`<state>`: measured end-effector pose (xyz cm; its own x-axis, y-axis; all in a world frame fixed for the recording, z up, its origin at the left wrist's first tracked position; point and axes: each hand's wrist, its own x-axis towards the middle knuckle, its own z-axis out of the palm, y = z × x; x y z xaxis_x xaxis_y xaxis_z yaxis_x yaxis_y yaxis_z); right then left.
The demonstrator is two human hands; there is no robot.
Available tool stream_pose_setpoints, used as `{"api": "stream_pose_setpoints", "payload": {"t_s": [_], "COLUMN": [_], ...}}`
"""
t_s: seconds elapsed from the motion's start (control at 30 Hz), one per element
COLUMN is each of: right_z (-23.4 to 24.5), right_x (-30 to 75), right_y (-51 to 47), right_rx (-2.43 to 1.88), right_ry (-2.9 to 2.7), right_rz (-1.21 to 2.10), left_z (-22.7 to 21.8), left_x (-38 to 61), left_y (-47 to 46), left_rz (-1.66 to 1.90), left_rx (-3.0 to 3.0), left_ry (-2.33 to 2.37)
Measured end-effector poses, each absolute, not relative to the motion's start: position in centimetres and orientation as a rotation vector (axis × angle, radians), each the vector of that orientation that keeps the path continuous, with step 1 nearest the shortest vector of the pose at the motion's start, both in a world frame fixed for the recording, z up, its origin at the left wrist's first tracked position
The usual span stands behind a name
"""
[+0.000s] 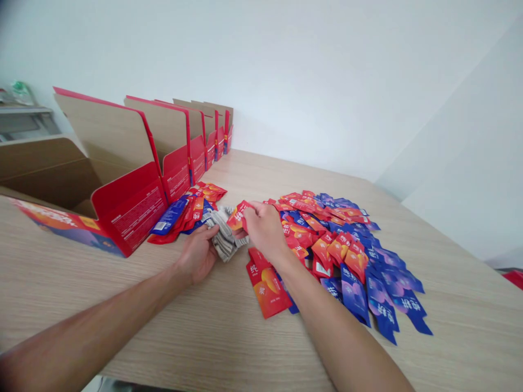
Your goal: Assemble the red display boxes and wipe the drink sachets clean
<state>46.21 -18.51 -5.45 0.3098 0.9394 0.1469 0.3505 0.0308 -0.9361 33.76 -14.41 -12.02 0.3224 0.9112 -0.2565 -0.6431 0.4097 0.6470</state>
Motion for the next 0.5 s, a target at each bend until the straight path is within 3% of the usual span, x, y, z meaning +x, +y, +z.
{"api": "stream_pose_setpoints", "payload": {"t_s": [0.13, 0.5], "right_z": [-4.9, -8.0], "right_x": [45.8, 41.6], "right_y": [-13.9, -2.2], "right_rx": [-1.386, -1.396], "right_ry": [-0.921, -0.931], "right_rz": [0.877, 1.03], "left_z": [-12.2, -12.7], "left_x": [34.0, 34.2], "left_y": [-14.5, -14.5], "left_rz": [1.061, 0.975], "left_rx": [0.47, 0.532], "left_ry": [0.671, 0.606]}}
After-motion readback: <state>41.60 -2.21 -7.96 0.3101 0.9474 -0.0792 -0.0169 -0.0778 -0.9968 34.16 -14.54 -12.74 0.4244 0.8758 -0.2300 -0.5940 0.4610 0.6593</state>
